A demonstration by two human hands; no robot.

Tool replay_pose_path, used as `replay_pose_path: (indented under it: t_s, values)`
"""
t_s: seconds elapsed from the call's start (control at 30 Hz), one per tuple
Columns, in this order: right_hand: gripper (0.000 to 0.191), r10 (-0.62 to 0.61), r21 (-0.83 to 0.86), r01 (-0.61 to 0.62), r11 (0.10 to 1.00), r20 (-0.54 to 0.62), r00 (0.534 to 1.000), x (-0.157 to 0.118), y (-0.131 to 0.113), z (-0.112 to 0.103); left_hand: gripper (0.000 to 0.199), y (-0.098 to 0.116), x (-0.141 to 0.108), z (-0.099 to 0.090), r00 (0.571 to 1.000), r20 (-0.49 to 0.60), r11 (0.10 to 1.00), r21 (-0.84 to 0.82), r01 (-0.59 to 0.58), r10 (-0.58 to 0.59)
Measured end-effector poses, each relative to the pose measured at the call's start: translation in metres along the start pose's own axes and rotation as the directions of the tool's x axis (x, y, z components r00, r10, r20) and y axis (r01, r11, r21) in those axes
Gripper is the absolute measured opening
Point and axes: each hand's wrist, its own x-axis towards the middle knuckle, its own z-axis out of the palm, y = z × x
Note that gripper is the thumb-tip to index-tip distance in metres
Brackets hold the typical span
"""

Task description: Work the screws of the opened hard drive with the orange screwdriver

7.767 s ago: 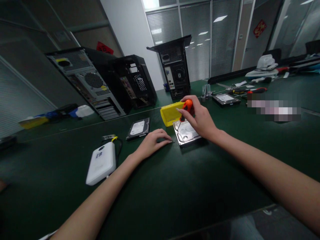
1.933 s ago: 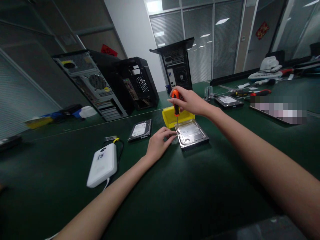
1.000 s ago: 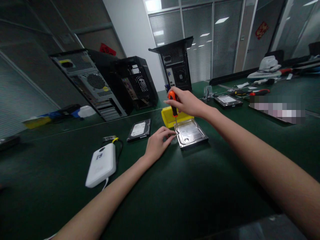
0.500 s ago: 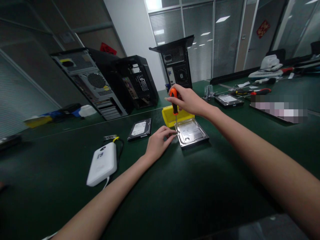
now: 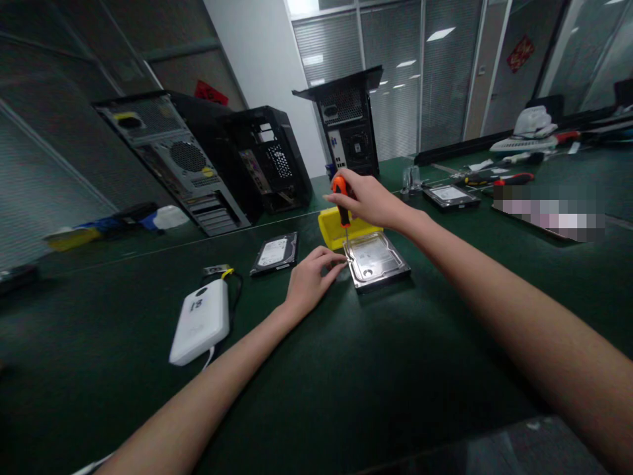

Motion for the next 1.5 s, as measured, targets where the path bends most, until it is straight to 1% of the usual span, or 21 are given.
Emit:
replay_pose_path:
  t_s: [0.17, 0.3, 0.37, 0.43, 0.5, 0.57, 0.63, 0.73, 0.8, 0.87, 0.93, 1.03, 1.13, 1.3, 1.4, 1.5]
  values:
    - [0.025, 0.009, 0.006, -0.01, 1.0, 0.021, 1.0, -0.001, -0.003, -0.001, 0.02, 0.001, 0.0, 0.0, 1.0, 0.006, 1.0, -0.009, 0.007, -0.007]
    - [0.024, 0.023, 0.01, -0.023, 1.0, 0.011, 1.0, 0.0, -0.001, -0.002, 0.021, -0.002, 0.001, -0.002, 0.999, -0.002, 0.998, -0.049, 0.048, -0.048]
    - [0.025, 0.029, 0.014, -0.029, 0.999, 0.011, 1.0, 0.0, -0.001, -0.003, 0.023, -0.008, 0.001, -0.004, 0.997, 0.036, 0.993, -0.097, 0.067, -0.064]
    - [0.025, 0.026, 0.016, -0.026, 1.0, 0.011, 1.0, 0.0, -0.001, -0.003, 0.023, -0.015, 0.001, -0.007, 0.988, 0.147, 0.984, -0.163, 0.072, -0.048]
    - [0.025, 0.02, 0.004, -0.02, 1.0, 0.003, 1.0, 0.0, -0.001, -0.004, 0.023, -0.02, 0.001, -0.009, 0.976, 0.215, 0.975, -0.208, 0.08, -0.034]
    - [0.025, 0.019, -0.003, -0.019, 1.0, 0.001, 1.0, 0.0, -0.002, -0.004, 0.021, -0.023, 0.001, -0.01, 0.972, 0.235, 0.97, -0.233, 0.072, -0.016]
    - [0.024, 0.021, 0.002, -0.021, 1.0, 0.006, 1.0, 0.001, -0.002, -0.004, 0.017, -0.02, 0.0, -0.008, 0.972, 0.233, 0.972, -0.23, 0.048, 0.007]
    - [0.023, 0.021, -0.01, -0.021, 1.0, 0.006, 1.0, 0.001, -0.002, -0.004, 0.015, -0.012, 0.0, -0.006, 0.979, 0.204, 0.983, -0.18, 0.016, 0.022]
    - [0.023, 0.016, -0.032, -0.016, 0.999, -0.005, 1.0, 0.001, -0.002, -0.004, 0.015, -0.008, -0.001, -0.004, 0.99, 0.143, 0.987, -0.159, 0.025, -0.002]
    - [0.023, 0.012, -0.038, -0.012, 0.999, -0.013, 1.0, 0.0, -0.002, -0.004, 0.017, -0.006, 0.0, -0.002, 0.995, 0.064, 0.978, -0.19, 0.083, -0.072]
    - [0.023, 0.008, -0.029, -0.009, 1.0, -0.015, 1.0, 0.0, -0.003, -0.004, 0.018, -0.007, 0.0, 0.001, 0.988, 0.035, 0.947, -0.283, 0.152, -0.148]
    - [0.022, 0.012, 0.008, -0.012, 1.0, -0.016, 1.0, 0.0, -0.004, -0.004, 0.017, -0.011, 0.002, 0.005, 0.977, 0.066, 0.87, -0.447, 0.209, -0.201]
    - [0.022, 0.026, 0.039, -0.025, 0.999, -0.015, 1.0, 0.0, -0.006, -0.006, 0.017, -0.016, 0.003, 0.008, 0.959, 0.109, 0.792, -0.544, 0.278, -0.262]
    - [0.023, 0.04, 0.084, -0.039, 0.996, -0.01, 0.999, 0.0, -0.006, -0.007, 0.02, -0.018, 0.004, 0.01, 0.923, 0.163, 0.693, -0.617, 0.372, -0.35]
    - [0.021, 0.045, 0.105, -0.043, 0.994, -0.017, 0.999, 0.0, -0.006, -0.007, 0.021, -0.018, 0.003, 0.011, 0.918, 0.159, 0.66, -0.652, 0.374, -0.363]
    - [0.021, 0.046, 0.107, -0.044, 0.993, -0.016, 0.999, 0.0, -0.007, -0.007, 0.023, -0.017, 0.002, 0.011, 0.92, 0.141, 0.647, -0.672, 0.361, -0.367]
